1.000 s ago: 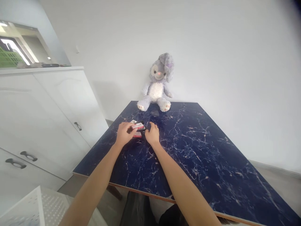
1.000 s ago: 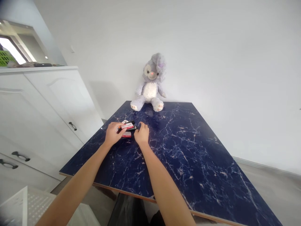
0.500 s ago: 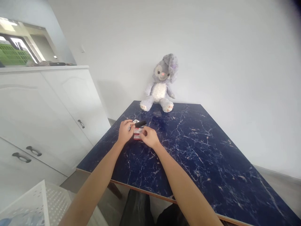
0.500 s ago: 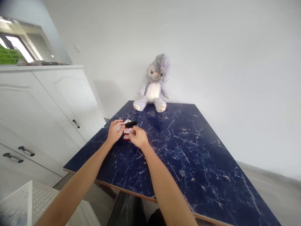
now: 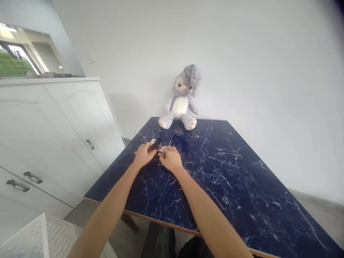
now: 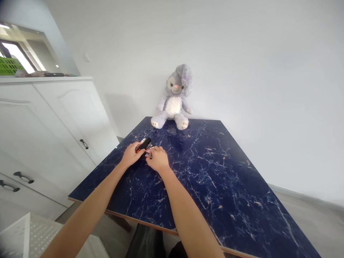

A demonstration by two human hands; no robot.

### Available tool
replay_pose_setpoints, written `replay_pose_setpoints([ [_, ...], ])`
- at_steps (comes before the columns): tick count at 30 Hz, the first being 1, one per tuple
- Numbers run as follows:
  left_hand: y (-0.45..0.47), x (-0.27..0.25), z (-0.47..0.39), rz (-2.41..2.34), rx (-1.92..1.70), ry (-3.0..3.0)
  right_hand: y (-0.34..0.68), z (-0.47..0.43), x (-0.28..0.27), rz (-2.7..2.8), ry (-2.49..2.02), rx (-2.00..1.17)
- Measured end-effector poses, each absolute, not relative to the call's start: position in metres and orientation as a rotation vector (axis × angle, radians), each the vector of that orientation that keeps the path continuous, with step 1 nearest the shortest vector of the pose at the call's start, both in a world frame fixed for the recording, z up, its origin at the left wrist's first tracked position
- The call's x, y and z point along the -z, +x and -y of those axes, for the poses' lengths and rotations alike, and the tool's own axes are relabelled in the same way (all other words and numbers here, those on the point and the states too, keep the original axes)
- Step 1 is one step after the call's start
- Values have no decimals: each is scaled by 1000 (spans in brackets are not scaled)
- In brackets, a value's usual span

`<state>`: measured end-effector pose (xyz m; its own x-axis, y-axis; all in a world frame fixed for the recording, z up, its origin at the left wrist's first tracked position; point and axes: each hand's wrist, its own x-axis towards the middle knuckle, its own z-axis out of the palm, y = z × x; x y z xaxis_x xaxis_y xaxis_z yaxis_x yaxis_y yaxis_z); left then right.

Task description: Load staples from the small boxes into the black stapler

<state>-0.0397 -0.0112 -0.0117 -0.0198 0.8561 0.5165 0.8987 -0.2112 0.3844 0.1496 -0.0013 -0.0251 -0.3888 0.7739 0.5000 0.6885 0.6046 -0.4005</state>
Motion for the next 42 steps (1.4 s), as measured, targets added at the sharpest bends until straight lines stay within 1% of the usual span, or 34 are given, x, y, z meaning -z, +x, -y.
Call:
replay_pose_setpoints([
  [3, -38, 10, 14, 1888, 1041, -2217, 152, -4, 28, 2043, -1317, -110],
  [5, -37, 10, 14, 1858, 1060, -2190, 154, -8, 29, 1998, -1369, -140],
  [7, -37, 10, 13, 1840, 1087, -2135, 156, -9, 29, 2039, -1297, -239],
  [10, -41, 11, 9, 1833, 1138, -2059, 157, -7, 28, 2200, -1002, -414],
  [12, -47, 13, 6, 1843, 1206, -1997, 158, -4, 27, 2235, -884, -467],
  [16, -61, 17, 1, 2027, 1230, -1835, 158, -5, 27, 2072, -1017, -421],
  [20, -63, 20, 1, 2147, 1149, -1890, 160, -12, 26, 2018, -1034, -510],
  [23, -55, 19, 4, 2184, 1127, -1874, 161, -14, 25, 1849, -1314, -409],
  [25, -50, 18, 6, 2189, 1106, -1897, 160, -13, 25, 1904, -1411, -347],
  [29, -47, 18, 5, 2107, 1127, -2018, 155, -11, 28, 2144, -1179, -338],
  [32, -51, 20, 1, 2081, 1151, -2007, 156, -15, 32, 2008, -1270, -294],
  [35, -52, 22, -2, 2092, 1059, -2097, 158, -16, 32, 1951, -1379, -341],
  [39, -47, 20, 1, 2116, 981, -2208, 156, -5, 28, 2122, -1212, -379],
  [42, -42, 15, 8, 2181, 992, -2053, 153, 4, 26, 2145, -1134, -372],
])
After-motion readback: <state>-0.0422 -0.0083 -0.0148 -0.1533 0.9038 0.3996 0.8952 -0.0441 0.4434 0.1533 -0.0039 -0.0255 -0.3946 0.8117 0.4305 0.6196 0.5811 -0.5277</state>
